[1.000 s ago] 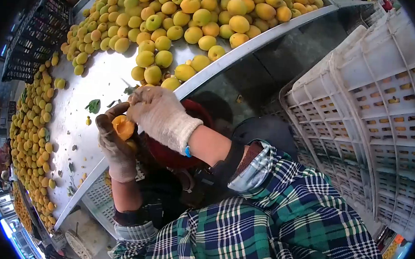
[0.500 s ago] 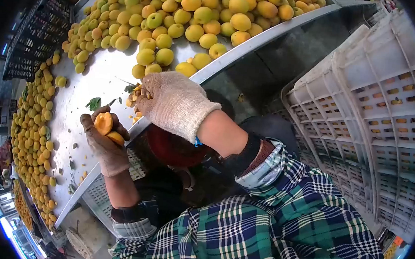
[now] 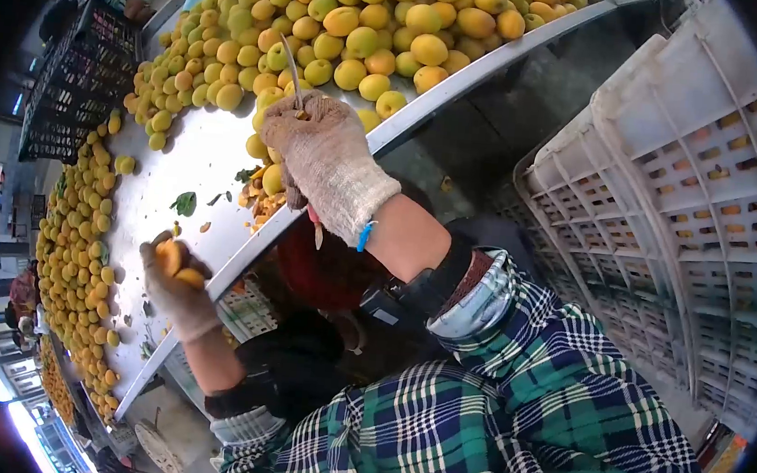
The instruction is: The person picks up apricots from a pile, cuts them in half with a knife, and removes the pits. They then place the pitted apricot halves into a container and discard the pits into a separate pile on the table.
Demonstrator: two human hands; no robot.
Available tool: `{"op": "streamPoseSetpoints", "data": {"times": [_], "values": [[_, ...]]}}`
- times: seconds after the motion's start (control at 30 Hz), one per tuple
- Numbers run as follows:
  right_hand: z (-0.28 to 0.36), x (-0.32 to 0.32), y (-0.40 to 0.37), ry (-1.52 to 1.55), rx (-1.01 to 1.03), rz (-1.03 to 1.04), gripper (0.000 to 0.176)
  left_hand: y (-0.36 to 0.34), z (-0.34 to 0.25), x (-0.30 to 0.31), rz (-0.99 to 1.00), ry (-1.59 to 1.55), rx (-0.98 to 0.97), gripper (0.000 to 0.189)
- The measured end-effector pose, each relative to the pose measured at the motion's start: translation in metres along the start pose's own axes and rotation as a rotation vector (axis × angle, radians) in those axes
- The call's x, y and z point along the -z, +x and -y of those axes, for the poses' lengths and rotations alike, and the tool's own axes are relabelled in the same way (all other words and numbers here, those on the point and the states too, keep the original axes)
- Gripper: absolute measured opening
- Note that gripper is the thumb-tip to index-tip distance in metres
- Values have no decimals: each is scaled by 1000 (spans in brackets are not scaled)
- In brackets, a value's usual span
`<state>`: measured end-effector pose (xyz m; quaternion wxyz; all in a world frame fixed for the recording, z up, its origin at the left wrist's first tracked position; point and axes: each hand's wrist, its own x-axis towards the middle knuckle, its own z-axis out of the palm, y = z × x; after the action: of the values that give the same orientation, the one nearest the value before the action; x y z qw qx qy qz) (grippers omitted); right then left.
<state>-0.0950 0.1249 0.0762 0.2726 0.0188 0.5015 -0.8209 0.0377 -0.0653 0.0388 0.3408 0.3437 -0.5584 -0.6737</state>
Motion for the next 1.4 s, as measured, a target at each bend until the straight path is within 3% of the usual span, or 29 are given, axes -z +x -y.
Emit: {"op": "streamPoseSetpoints", "data": {"times": [0.07, 0.17, 0.27, 0.37, 0.4, 0.47, 0.53, 0.63, 0.73, 0.77, 0.9, 1.0, 1.13, 1.17, 1.27, 1.4], "values": [[10, 5, -2, 26, -31, 2, 14, 7, -10, 32, -25, 61, -82, 42], [14, 8, 0, 65, -7, -12, 11, 11, -20, 88, -147, 444, -354, 37], [17, 13, 3, 107, 24, -27, 12, 11, -18, 174, -63, 1173, -942, 31], [9, 14, 9, 110, 78, 26, 13, 0, 3, 264, -230, 768, -290, 26], [9, 10, 7, 121, 81, 12, 14, -8, 6, 282, -249, 830, -177, 27], [-3, 10, 7, -36, 189, 57, 15, -28, 0, 267, -350, 765, 268, 30], [-6, -1, 5, -28, 153, 43, 17, -29, 11, 280, -224, 806, 329, 27], [-8, -3, 6, 19, 152, -21, 13, 7, 65, 347, -94, 959, -92, 31], [-7, 7, 14, 99, 275, -82, 16, 15, 37, 289, -20, 820, -135, 30], [-5, 9, 17, 133, 308, -100, 16, 4, 11, 247, -28, 789, -58, 24], [6, 16, 20, 327, 235, -141, 21, 6, -27, 166, 229, 836, -104, 23], [14, 23, 29, 438, 201, -139, 23, 16, -23, 115, 478, 889, -197, 29], [28, 24, 21, 487, 178, -292, 20, 14, -17, 50, 661, 836, -109, 19], [30, 26, 21, 514, 159, -326, 19, 16, -13, 39, 690, 813, -96, 19], [31, 32, 25, 509, 129, -303, 15, 35, -2, 17, 739, 950, -337, 25], [23, 27, 25, 422, 112, -306, 15, 48, 1, -19, 762, 904, -325, 27]]}}
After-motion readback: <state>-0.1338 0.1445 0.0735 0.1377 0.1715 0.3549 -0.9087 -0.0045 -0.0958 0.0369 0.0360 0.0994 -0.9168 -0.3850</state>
